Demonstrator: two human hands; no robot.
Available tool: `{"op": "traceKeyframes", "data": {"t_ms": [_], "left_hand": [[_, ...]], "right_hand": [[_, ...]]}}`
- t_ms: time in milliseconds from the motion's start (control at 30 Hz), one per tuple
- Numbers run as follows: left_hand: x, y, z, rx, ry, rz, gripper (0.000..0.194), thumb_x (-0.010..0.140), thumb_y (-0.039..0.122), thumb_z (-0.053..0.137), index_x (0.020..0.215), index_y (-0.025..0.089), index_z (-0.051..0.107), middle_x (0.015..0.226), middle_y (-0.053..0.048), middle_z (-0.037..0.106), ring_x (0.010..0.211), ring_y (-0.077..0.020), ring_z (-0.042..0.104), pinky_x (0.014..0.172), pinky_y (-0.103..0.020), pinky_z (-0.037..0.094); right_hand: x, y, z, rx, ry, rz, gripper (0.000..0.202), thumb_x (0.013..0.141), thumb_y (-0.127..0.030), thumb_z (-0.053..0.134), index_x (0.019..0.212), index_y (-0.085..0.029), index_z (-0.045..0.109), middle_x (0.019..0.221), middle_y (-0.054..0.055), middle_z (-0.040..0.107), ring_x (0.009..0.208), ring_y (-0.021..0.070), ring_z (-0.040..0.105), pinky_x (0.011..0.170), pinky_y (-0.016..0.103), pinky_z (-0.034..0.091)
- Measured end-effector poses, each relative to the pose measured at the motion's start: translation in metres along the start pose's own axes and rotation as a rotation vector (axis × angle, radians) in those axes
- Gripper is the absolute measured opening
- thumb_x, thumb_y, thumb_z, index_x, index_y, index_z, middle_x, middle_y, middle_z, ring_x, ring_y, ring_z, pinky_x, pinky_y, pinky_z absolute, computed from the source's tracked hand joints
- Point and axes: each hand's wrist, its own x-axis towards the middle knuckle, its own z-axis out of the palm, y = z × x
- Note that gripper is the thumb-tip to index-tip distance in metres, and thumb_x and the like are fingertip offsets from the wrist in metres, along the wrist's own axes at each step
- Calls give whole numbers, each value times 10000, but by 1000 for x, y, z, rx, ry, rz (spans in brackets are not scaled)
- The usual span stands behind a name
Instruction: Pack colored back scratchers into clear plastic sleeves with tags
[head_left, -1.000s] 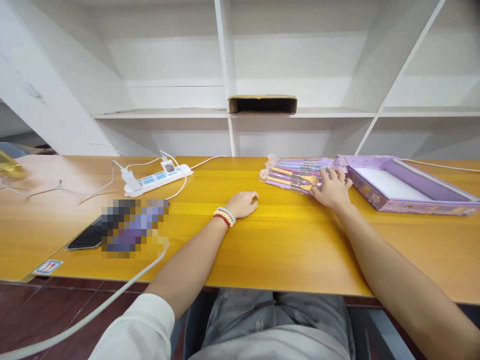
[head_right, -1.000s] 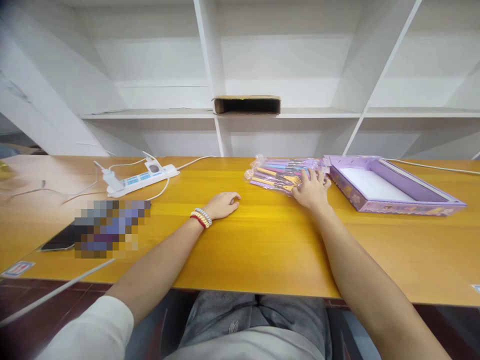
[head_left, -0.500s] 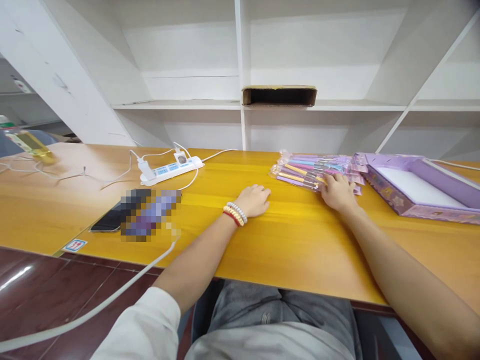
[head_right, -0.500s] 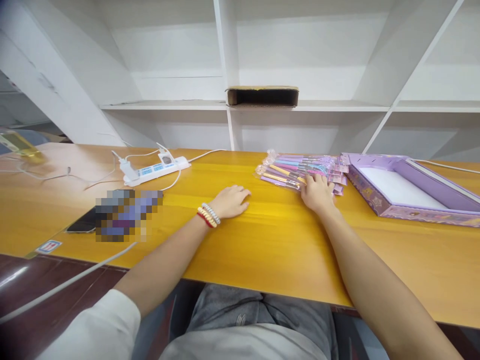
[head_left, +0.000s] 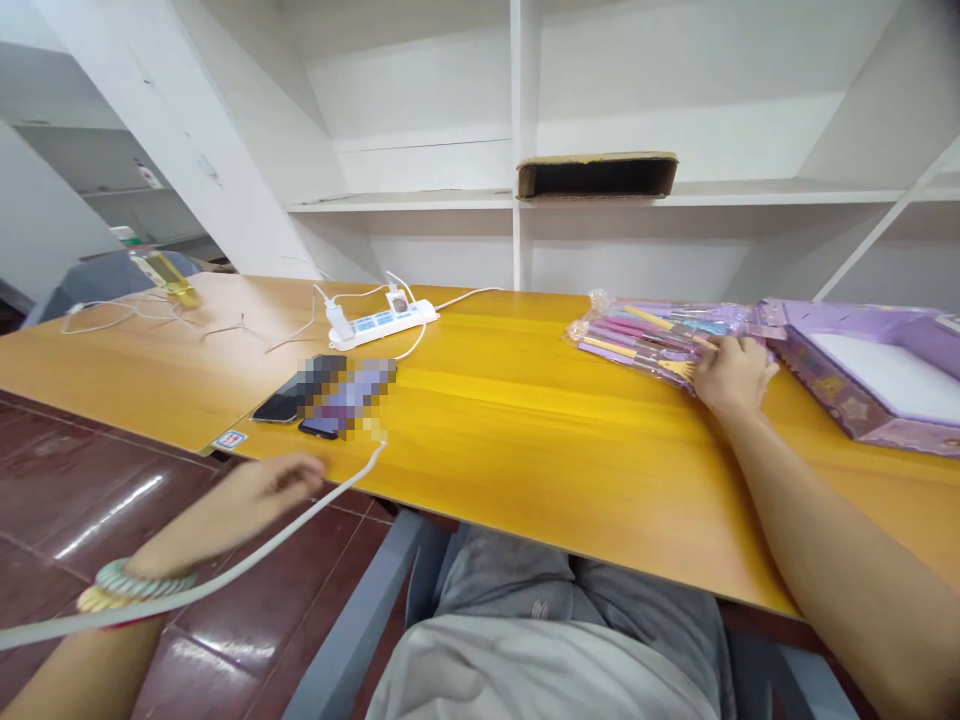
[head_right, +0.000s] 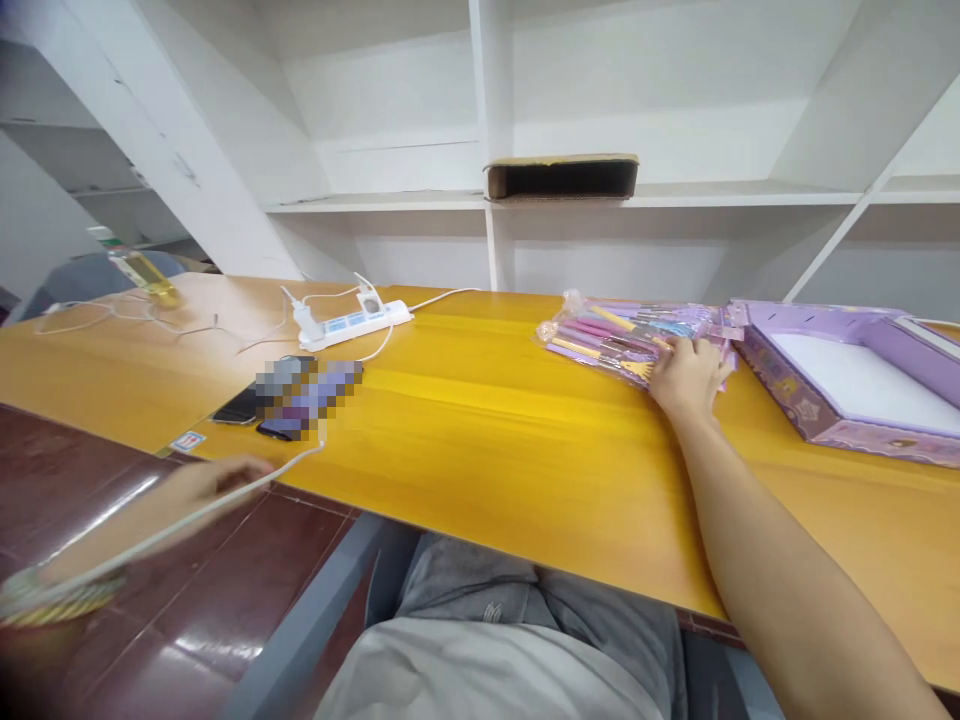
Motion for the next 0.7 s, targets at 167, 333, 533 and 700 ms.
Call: {"op": "traceKeyframes", "data": {"t_ms": [167, 333, 533, 700], "left_hand": [[50, -62, -11, 298, 531, -254, 521, 834, 494, 312, 1205, 163, 471, 1138, -100, 574, 1054, -247, 468, 898, -328, 329], [70, -73, -7, 291, 393, -256, 545, 867, 481, 238, 1299, 174, 363, 1272, -120, 499, 1195, -302, 337, 951, -459, 223], [65, -77, 1, 192, 417, -266, 512, 874, 451, 241, 1298, 194, 366, 1283, -104, 488, 1212, -285, 333, 973, -442, 214], [63, -81, -5, 56, 484, -374, 662, 829, 498, 344, 1372, 143, 208, 1372, -129, 405, 1226, -284, 366, 961, -423, 277]], "right_hand": [[-2, 2, 1, 39, 32, -20, 376, 884, -364, 345, 1026, -155, 623, 980, 144, 558, 940, 237, 431, 828, 412, 258], [-2, 8, 1, 52, 77, -40, 358, 868, -383, 366, 1000, -165, 617, 986, 140, 572, 965, 245, 436, 800, 391, 275], [1, 12, 3, 56, 124, -3, 331, 846, -384, 395, 995, -179, 609, 1002, 134, 571, 990, 249, 447, 791, 382, 273], [1, 14, 1, 82, 104, 7, 340, 849, -379, 389, 997, -165, 607, 1036, 170, 564, 1012, 265, 435, 792, 392, 264]]}}
